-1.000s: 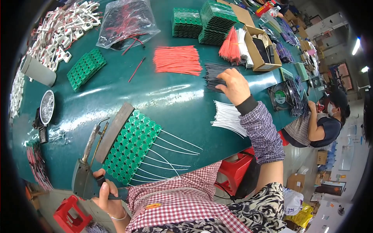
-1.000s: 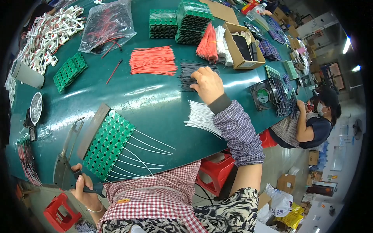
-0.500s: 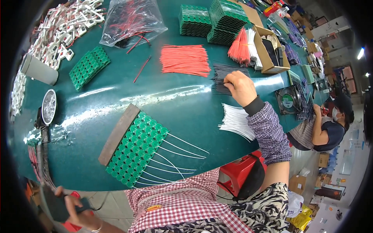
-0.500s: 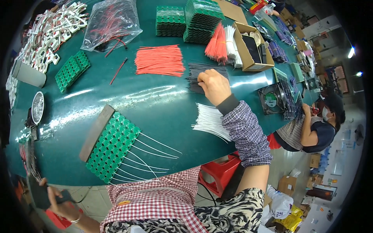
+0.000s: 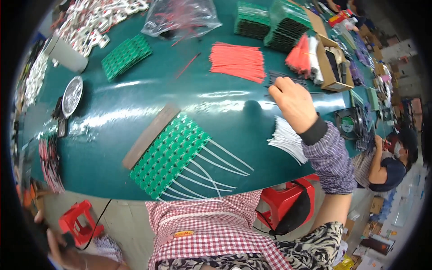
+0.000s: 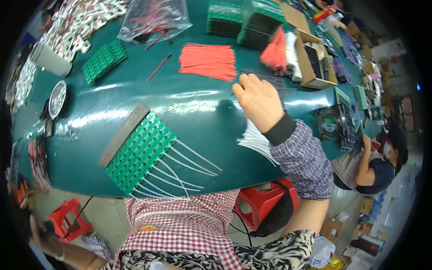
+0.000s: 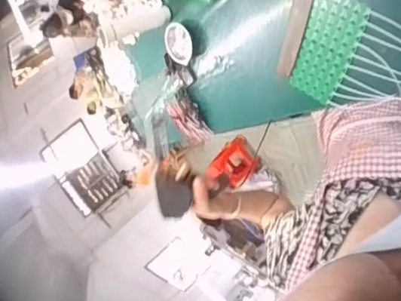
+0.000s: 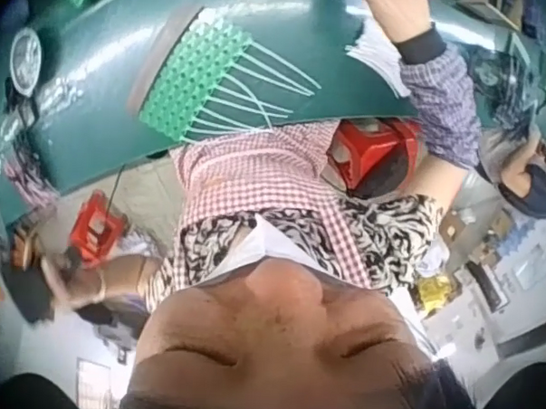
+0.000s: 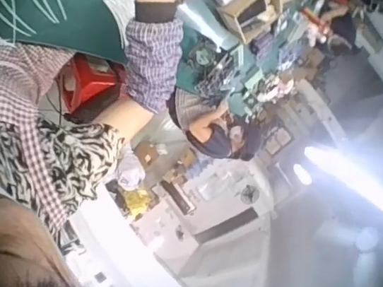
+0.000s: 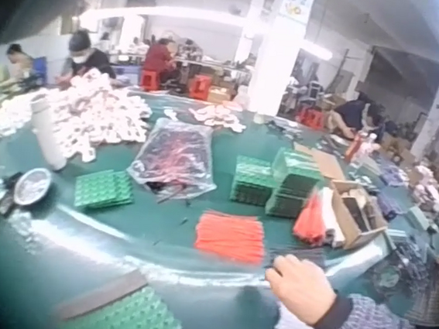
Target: The person solders wires to electronic components in a plastic grid array using a wire-feeding soldering gun.
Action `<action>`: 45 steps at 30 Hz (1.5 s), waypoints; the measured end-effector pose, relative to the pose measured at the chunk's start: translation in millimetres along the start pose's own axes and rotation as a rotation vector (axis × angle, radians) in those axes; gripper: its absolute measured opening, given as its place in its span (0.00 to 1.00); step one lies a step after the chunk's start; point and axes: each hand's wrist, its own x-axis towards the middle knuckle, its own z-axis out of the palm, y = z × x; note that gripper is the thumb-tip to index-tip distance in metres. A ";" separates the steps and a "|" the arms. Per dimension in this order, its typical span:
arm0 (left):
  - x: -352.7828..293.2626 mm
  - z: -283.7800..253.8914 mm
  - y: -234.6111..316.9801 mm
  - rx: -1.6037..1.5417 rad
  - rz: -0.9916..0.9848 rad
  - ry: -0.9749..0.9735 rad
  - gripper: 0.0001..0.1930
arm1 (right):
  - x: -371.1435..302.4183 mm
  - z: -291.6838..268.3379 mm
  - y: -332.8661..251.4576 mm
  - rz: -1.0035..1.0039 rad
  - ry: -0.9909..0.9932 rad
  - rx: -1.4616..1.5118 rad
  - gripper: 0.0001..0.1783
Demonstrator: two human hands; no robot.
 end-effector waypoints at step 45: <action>-142.4 232.4 -17.5 -0.162 -0.320 -0.817 0.15 | -17.2 23.6 -179.7 0.271 0.285 0.616 0.20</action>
